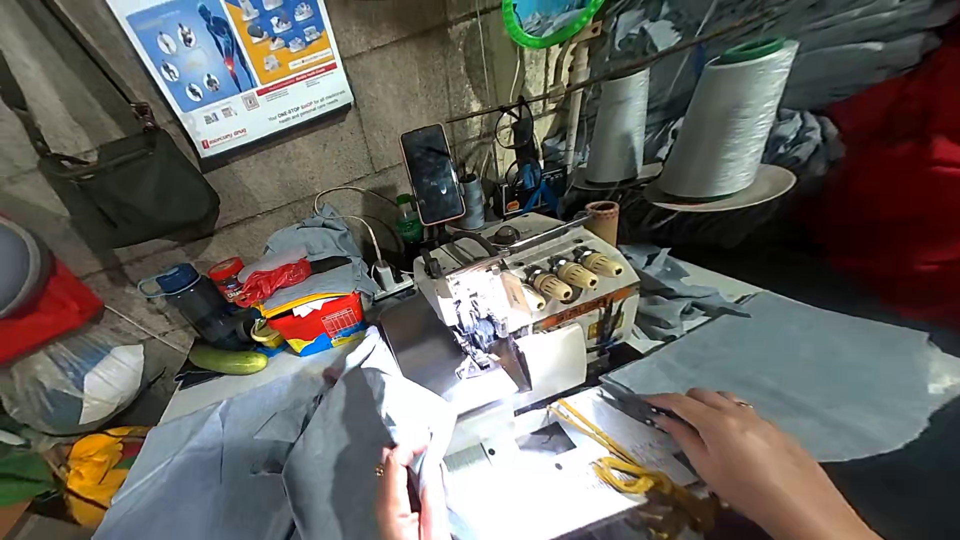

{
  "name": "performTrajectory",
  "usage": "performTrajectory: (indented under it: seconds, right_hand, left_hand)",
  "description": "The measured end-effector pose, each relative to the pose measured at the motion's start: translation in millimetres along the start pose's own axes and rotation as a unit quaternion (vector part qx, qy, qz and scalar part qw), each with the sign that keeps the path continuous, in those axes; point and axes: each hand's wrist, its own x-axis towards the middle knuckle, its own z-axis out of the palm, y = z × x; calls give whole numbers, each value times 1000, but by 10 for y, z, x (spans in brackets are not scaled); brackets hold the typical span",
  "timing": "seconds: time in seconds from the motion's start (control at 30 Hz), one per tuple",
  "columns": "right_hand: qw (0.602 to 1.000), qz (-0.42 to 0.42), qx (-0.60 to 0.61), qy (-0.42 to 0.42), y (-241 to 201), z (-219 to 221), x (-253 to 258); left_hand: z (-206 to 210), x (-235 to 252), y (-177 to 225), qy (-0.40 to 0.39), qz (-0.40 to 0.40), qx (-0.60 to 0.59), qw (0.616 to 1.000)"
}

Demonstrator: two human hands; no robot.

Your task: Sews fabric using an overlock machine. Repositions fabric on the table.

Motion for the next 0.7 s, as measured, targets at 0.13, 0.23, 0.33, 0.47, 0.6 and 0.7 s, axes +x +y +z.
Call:
performTrajectory:
  seconds: [0.13, 0.23, 0.33, 0.47, 0.6, 0.7]
  right_hand:
    - [963, 125, 228, -65, -453, -272, 181]
    - [951, 59, 248, -173, -905, -275, 400]
    - [957, 0, 144, -253, -1270, -256, 638]
    - [978, -197, 9, -67, -1452, -39, 662]
    - [966, -257, -25, 15, -1488, 86, 649]
    - [969, -245, -17, 13, -1448, 127, 602]
  left_hand:
    - [-37, 66, 97, -14, 1, -17, 1000]
    - [-45, 165, 216, -22, 13, -16, 1000]
    - [-49, 235, 275, -40, 44, 2, 998]
    - [-68, 269, 317, -50, 80, 34, 995]
    - [-118, 243, 348, -73, 81, 59, 992]
    - [-128, 194, 351, -93, 78, 74, 990]
